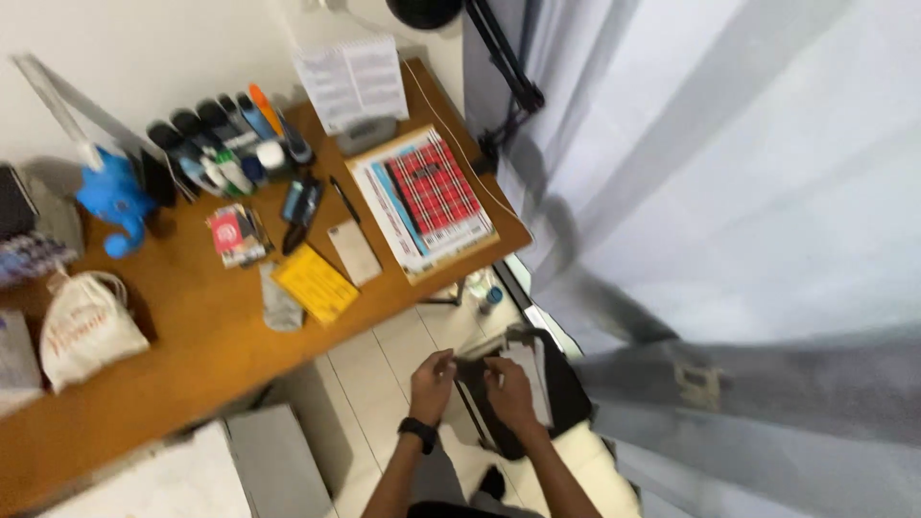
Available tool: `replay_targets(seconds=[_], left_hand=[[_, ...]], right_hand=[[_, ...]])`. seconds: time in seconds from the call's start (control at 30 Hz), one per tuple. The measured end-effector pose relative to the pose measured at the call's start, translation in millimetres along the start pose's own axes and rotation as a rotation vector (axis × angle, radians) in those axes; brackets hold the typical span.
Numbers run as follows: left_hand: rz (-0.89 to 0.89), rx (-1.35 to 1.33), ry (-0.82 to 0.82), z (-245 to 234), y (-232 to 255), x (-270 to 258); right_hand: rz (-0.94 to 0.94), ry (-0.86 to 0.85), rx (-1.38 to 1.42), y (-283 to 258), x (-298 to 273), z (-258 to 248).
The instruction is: Clearing items from a desk and placing them on a chair
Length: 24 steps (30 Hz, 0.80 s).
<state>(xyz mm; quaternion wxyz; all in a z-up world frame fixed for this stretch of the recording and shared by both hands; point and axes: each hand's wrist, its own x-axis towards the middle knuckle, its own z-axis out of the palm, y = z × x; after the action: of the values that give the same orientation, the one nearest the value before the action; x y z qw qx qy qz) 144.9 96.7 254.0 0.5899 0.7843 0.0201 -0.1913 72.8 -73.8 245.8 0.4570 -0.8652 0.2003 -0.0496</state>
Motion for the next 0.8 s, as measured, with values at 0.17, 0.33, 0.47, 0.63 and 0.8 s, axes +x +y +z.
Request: replay_targets(seconds=[0.17,0.33,0.47,0.63,0.8], left_hand=[[0.026,0.032,-0.048,-29,54,93],[-0.047,-0.024,-0.052,-45,101,191],[-0.055,0.079,0.01,-57,129,239],[-0.075,-0.033,-0.05,-59,145,278],[-0.04,-0.141,-0.011,-57,134,296]], right_hand=[[-0.011,0.008,-0.035,-66,99,0],[-0.009,0.016,-0.211,-86,209,30],[-0.016,0.078,-0.429,-123,269,44],[0.04,0.11,-0.502,-145,307,62],[0.108,0.137,-0.608,-138,318,81]])
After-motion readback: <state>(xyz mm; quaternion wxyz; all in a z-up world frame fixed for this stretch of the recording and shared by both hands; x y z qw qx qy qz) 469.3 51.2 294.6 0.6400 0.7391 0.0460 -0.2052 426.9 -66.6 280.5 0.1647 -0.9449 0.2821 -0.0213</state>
